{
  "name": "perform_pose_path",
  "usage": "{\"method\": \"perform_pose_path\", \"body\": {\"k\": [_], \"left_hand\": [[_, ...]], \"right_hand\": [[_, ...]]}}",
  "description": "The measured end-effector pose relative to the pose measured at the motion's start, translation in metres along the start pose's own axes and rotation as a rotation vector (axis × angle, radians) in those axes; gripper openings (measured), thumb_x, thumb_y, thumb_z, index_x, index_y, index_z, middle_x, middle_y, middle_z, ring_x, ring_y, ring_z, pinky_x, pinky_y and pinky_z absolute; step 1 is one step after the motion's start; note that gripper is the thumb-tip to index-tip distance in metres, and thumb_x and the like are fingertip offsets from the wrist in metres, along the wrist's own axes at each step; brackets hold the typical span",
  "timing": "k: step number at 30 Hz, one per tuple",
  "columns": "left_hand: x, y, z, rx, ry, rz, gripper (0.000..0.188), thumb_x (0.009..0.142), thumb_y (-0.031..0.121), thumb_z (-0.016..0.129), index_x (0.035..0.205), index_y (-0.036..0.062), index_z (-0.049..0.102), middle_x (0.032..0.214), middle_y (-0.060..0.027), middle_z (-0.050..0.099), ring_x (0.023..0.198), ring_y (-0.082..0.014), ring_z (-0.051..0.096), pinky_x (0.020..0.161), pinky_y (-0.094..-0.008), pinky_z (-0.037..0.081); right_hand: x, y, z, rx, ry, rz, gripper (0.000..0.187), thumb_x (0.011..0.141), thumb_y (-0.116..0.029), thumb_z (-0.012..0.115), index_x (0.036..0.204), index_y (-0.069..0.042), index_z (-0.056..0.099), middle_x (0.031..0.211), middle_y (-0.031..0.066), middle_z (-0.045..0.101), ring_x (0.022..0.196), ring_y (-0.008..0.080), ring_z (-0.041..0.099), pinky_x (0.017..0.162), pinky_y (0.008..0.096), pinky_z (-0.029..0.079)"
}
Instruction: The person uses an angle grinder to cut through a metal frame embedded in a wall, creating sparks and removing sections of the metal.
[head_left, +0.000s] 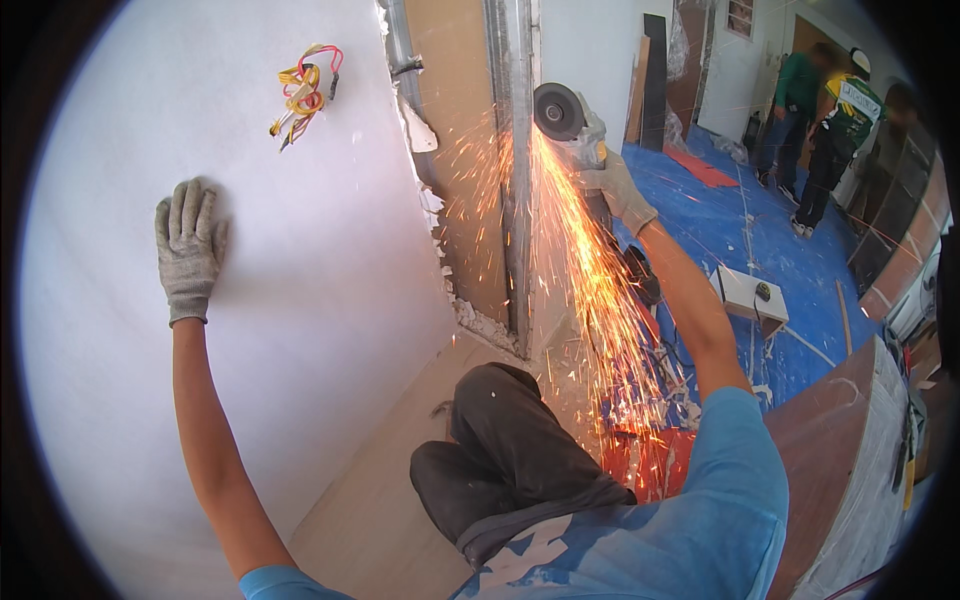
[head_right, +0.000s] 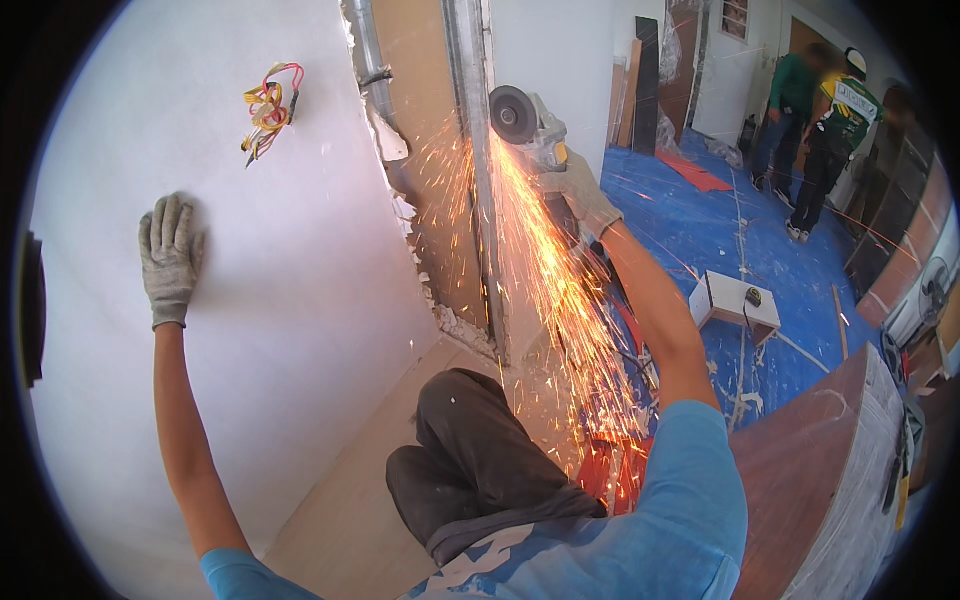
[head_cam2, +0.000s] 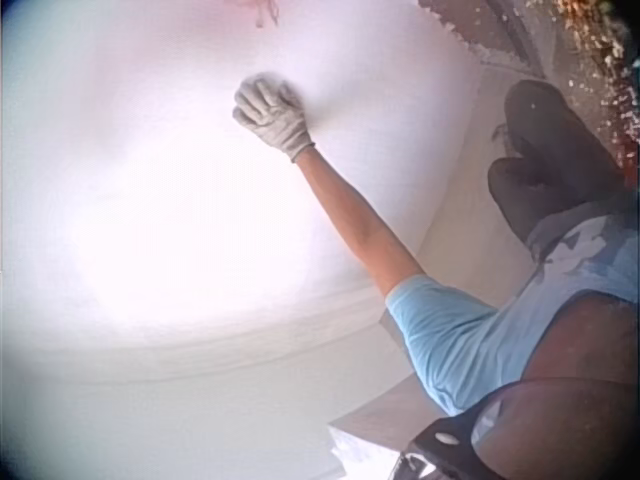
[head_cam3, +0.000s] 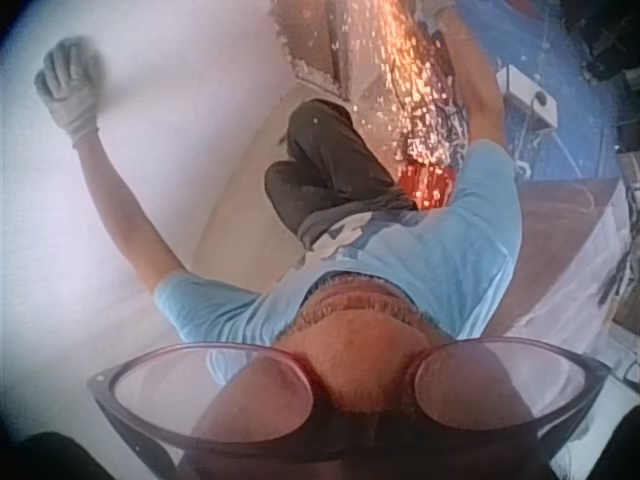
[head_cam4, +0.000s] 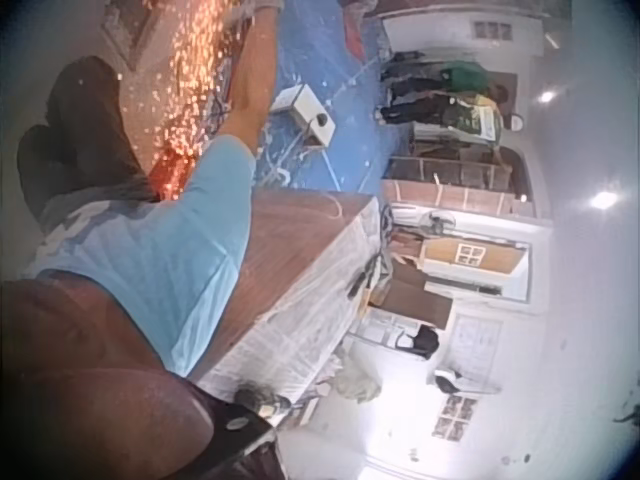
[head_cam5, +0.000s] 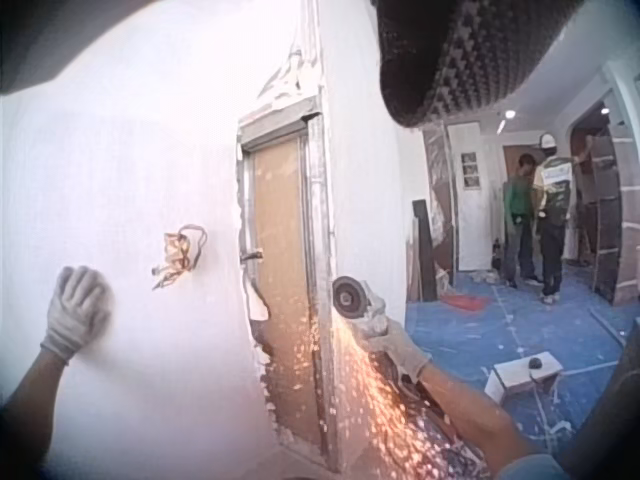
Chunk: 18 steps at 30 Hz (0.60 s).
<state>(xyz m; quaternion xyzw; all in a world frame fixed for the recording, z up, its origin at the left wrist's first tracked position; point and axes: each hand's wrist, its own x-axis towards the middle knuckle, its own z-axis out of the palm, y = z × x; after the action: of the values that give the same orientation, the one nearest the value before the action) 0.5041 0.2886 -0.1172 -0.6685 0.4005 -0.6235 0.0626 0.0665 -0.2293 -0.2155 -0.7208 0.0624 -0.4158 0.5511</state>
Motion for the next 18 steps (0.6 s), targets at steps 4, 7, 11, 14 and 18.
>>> {"method": "perform_pose_path", "body": {"k": [4,7,11,14,18], "left_hand": [[0.001,0.000,0.001,-0.012,0.020,-0.017,0.056,0.104,0.035,0.061,0.155,0.0156,0.047,0.166,-0.0052,0.040,0.155,-0.0228,0.035,0.129,-0.0476,0.025],[0.001,0.000,0.000,-0.008,0.014,-0.018,0.056,0.104,0.035,0.061,0.155,0.0155,0.046,0.166,-0.0051,0.040,0.155,-0.0228,0.035,0.129,-0.0478,0.026],[0.002,0.000,-0.001,-0.027,0.032,0.013,0.056,0.104,0.034,0.061,0.154,0.0160,0.047,0.166,-0.0052,0.041,0.154,-0.0229,0.036,0.129,-0.0479,0.026],[0.002,0.000,-0.002,-0.027,0.016,0.009,0.055,0.104,0.034,0.061,0.154,0.0162,0.048,0.166,-0.0056,0.041,0.154,-0.0234,0.036,0.129,-0.0480,0.026],[0.001,-0.001,0.001,-0.014,0.026,0.010,0.056,0.104,0.035,0.061,0.154,0.0166,0.047,0.166,-0.0057,0.041,0.154,-0.0235,0.035,0.129,-0.0478,0.026]], "right_hand": [[-0.001,-0.001,-0.004,-0.117,0.021,0.071,0.054,0.076,-0.011,0.082,0.125,-0.002,0.062,0.096,-0.0012,0.064,0.080,0.0099,0.060,0.071,0.0279,0.051],[-0.004,0.002,-0.005,-0.113,0.040,0.077,0.058,0.075,-0.010,0.082,0.128,0.001,0.061,0.100,0.0013,0.066,0.081,0.0108,0.062,0.074,0.0275,0.053],[-0.002,0.010,-0.004,0.016,0.021,0.052,0.058,0.075,-0.009,0.082,0.128,0.001,0.061,0.107,0.0023,0.067,0.091,0.0113,0.063,0.080,0.0281,0.054],[0.001,0.010,-0.004,-0.005,0.023,0.033,0.057,0.076,-0.007,0.081,0.128,0.001,0.062,0.108,0.0033,0.068,0.091,0.0122,0.065,0.081,0.0296,0.055],[-0.007,0.003,-0.006,-0.046,-0.011,0.068,0.056,0.075,-0.006,0.081,0.127,0.000,0.061,0.104,0.0042,0.068,0.086,0.0138,0.065,0.078,0.0319,0.057]]}}
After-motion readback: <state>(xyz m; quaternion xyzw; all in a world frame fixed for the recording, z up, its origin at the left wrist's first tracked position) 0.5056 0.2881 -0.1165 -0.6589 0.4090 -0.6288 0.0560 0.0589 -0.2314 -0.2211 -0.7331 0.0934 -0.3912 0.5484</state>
